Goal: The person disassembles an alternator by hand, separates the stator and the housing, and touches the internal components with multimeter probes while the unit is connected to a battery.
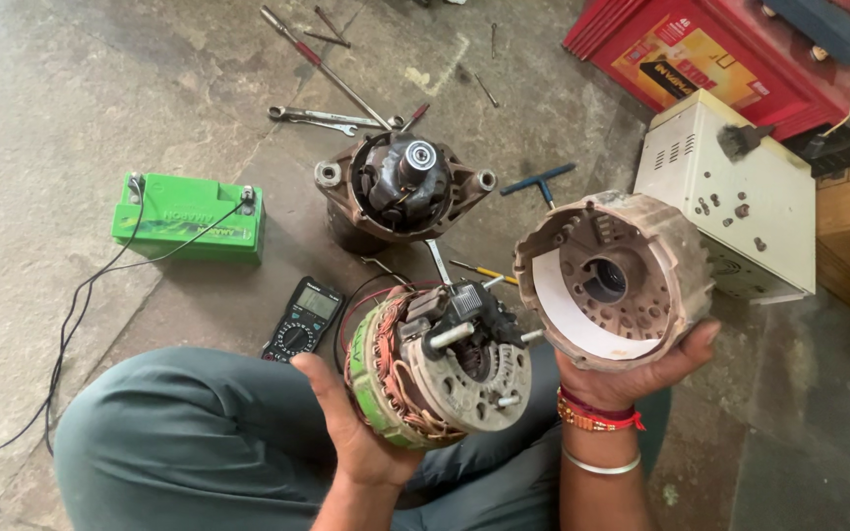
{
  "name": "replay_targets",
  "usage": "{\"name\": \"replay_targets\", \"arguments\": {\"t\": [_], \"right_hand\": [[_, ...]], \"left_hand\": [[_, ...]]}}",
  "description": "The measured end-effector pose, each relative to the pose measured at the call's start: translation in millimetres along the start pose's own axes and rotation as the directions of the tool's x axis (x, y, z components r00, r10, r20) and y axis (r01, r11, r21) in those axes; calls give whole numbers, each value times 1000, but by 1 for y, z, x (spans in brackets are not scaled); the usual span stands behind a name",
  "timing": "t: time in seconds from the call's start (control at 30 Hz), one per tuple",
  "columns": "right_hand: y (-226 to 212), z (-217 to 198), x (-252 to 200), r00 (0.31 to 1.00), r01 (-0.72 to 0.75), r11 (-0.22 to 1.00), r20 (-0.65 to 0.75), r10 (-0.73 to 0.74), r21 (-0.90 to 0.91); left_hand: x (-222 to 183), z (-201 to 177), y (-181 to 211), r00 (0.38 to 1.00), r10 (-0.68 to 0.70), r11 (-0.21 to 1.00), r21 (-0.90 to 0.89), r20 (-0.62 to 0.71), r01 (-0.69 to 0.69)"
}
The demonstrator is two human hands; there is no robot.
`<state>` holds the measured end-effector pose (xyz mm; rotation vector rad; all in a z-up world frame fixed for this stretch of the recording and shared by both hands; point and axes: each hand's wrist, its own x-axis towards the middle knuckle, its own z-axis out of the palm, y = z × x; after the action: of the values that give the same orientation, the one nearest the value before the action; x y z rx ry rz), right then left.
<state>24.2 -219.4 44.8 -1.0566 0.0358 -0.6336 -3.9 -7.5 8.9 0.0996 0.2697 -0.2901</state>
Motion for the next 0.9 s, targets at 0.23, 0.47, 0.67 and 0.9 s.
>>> {"name": "replay_targets", "arguments": {"t": [0.23, 0.47, 0.67, 0.9], "right_hand": [[6, 0, -9, 999, 15, 990, 38, -10, -141], [11, 2, -18, 993, -11, 987, 113, 29, -158], [22, -25, -24, 988, 58, 983, 149, -32, -175], [24, -28, -26, 981, -107, 990, 150, 120, -95]], "left_hand": [[2, 4, 4, 990, -44, 998, 38, -136, 49], [1, 2, 5, 994, 10, 998, 59, -106, -4], [1, 1, 2, 992, 103, 983, 158, -68, -91], [-1, 0, 4, 994, 109, 958, 268, -28, -97]]}}
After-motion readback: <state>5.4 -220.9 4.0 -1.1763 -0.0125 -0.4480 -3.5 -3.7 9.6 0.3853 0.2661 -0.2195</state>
